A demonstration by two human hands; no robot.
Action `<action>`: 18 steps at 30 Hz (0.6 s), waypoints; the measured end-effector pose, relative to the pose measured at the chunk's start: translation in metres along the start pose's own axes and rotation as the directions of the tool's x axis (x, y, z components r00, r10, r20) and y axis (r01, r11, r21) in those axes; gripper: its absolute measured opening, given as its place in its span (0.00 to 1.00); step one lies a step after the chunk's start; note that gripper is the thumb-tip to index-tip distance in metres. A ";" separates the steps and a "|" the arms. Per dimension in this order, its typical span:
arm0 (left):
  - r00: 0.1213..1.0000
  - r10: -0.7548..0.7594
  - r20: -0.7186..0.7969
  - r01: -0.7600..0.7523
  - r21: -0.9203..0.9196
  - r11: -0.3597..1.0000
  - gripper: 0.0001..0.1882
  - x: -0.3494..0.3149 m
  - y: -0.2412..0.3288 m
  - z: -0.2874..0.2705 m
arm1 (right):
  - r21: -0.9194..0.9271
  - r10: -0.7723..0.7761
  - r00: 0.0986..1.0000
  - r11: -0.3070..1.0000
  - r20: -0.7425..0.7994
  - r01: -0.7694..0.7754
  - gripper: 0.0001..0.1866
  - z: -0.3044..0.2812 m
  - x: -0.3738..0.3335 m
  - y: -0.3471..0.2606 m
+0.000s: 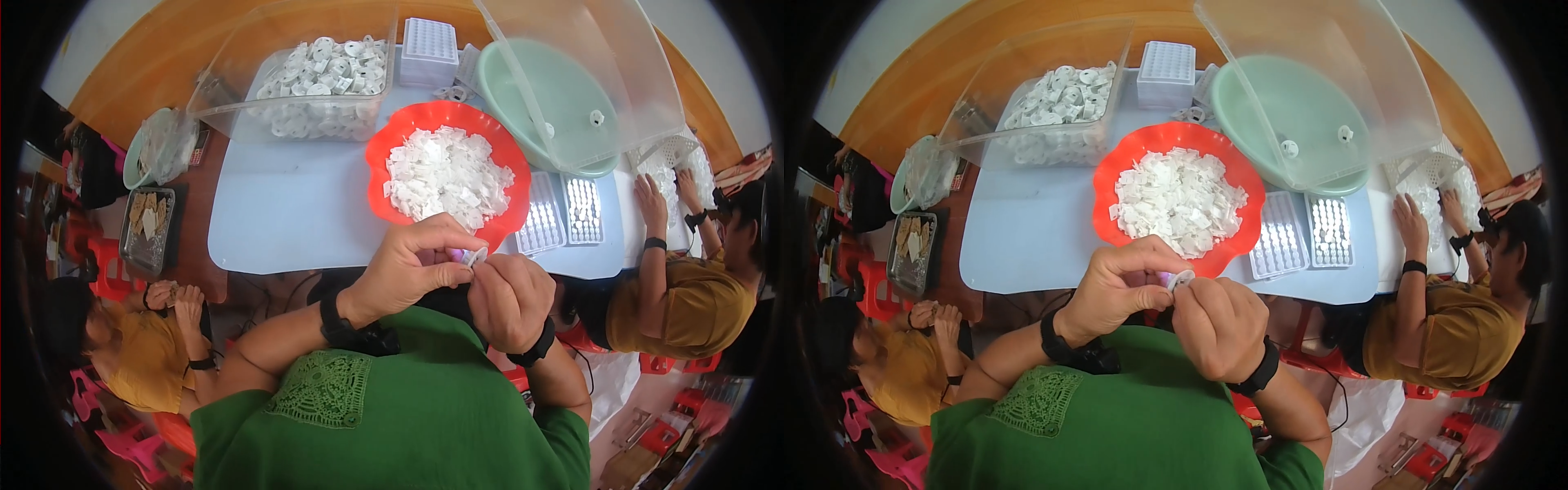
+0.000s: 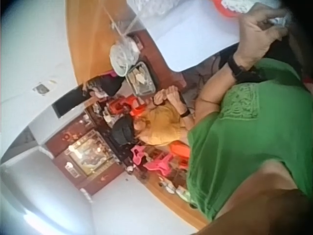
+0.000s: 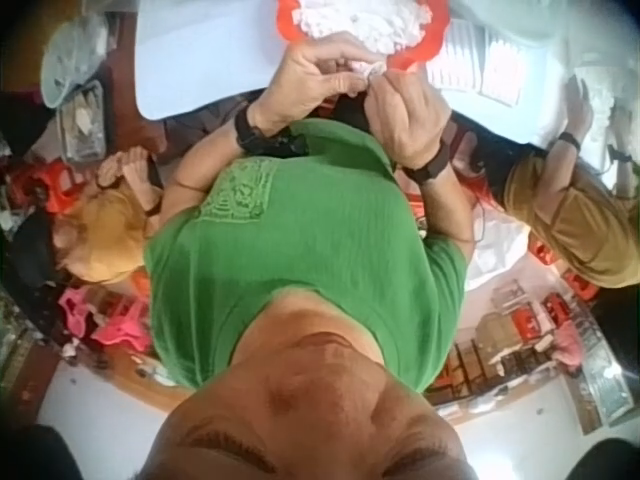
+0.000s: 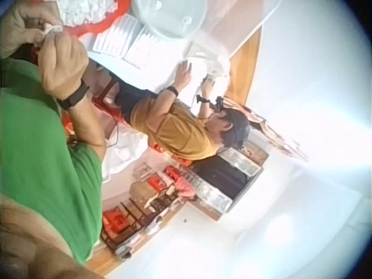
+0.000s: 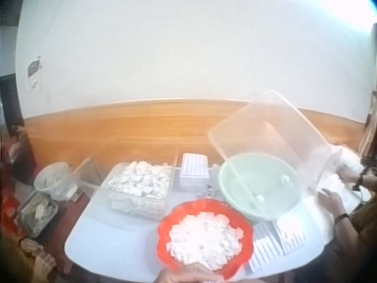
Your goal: The person is seen assembling small electronic components into a white plastic housing.
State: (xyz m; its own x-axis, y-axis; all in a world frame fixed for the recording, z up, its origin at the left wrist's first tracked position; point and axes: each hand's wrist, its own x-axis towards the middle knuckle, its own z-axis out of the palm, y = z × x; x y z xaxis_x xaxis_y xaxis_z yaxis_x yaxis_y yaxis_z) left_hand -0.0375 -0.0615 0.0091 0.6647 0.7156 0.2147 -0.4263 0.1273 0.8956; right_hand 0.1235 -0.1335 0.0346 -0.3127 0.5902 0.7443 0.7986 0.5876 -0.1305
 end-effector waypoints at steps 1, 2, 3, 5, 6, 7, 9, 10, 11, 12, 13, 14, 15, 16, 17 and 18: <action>0.999 -0.031 0.014 0.030 0.064 0.998 0.16 -0.001 0.003 -0.001 | 0.003 -0.006 1.000 1.000 0.004 0.006 0.14 0.001 -0.001 0.000; 0.998 -0.063 0.025 0.059 0.127 0.990 0.16 -0.002 0.004 -0.001 | 0.003 -0.001 1.000 1.000 -0.014 0.001 0.14 0.003 -0.001 0.000; 0.998 -0.059 0.020 0.056 0.125 0.991 0.16 -0.002 0.004 -0.001 | 0.003 0.004 0.999 1.000 -0.033 -0.004 0.14 0.003 -0.001 0.000; 0.998 -0.053 0.024 0.048 0.159 0.986 0.15 -0.003 0.003 -0.002 | 0.010 0.014 1.000 1.000 -0.027 -0.013 0.14 0.002 0.000 -0.001; 0.999 -0.051 0.021 0.047 0.157 0.987 0.15 -0.002 0.002 -0.002 | 0.014 0.028 0.999 1.000 -0.025 -0.028 0.14 0.002 0.000 -0.001; 0.999 -0.021 0.025 0.016 0.167 0.986 0.15 -0.002 0.001 -0.002 | 0.016 0.025 0.999 1.000 -0.022 -0.024 0.14 0.002 0.001 -0.001; 1.000 0.011 0.028 -0.015 0.176 0.984 0.15 -0.002 0.001 -0.001 | 0.044 0.022 0.999 0.999 -0.023 -0.021 0.14 0.001 0.002 0.001; 1.000 0.003 0.028 -0.007 0.157 0.988 0.15 -0.002 0.001 -0.001 | 0.044 0.020 1.000 0.999 -0.022 -0.019 0.14 0.001 0.002 0.002; 1.000 -0.005 0.027 0.001 0.139 0.990 0.15 -0.002 0.001 -0.001 | 0.040 0.007 1.000 0.999 -0.013 -0.007 0.13 0.001 0.002 0.003; 1.000 -0.004 0.027 0.000 0.138 0.990 0.15 -0.002 0.001 -0.001 | 0.036 -0.006 1.000 0.999 -0.005 0.006 0.13 0.002 0.002 0.003; 0.999 -0.040 0.026 0.038 0.069 0.997 0.14 -0.003 0.001 -0.001 | 0.035 -0.006 1.000 0.999 -0.004 0.006 0.13 0.001 0.003 0.003; 0.997 -0.077 0.028 0.077 0.001 0.997 0.14 -0.004 0.000 -0.001 | 0.046 -0.014 1.000 0.999 0.015 0.013 0.13 0.000 0.003 0.004; 0.997 -0.077 0.029 0.077 0.000 0.997 0.14 -0.004 -0.002 -0.001 | 0.058 -0.022 0.999 0.998 0.035 0.020 0.13 0.000 0.004 0.004; 0.998 -0.057 0.029 0.058 -0.019 0.998 0.15 -0.005 -0.004 -0.001 | 0.058 -0.022 0.999 0.998 0.035 0.020 0.13 -0.001 0.004 0.003; 0.999 -0.038 0.028 0.039 -0.037 0.999 0.15 -0.005 -0.006 -0.002 | 0.071 -0.021 0.999 0.997 0.049 0.018 0.13 -0.001 0.005 0.003; 0.999 -0.038 0.028 0.039 -0.037 0.999 0.15 -0.006 -0.005 -0.001 | 0.084 -0.021 0.998 0.996 0.062 0.016 0.12 -0.001 0.006 0.003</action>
State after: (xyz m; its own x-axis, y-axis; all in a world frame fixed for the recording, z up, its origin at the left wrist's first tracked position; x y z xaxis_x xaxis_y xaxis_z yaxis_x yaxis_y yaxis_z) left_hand -0.0398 -0.0654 0.0029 0.6974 0.6906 0.1916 -0.4224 0.1801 0.8884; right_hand 0.1252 -0.1289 0.0394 -0.3609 0.6109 0.7047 0.7477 0.6411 -0.1728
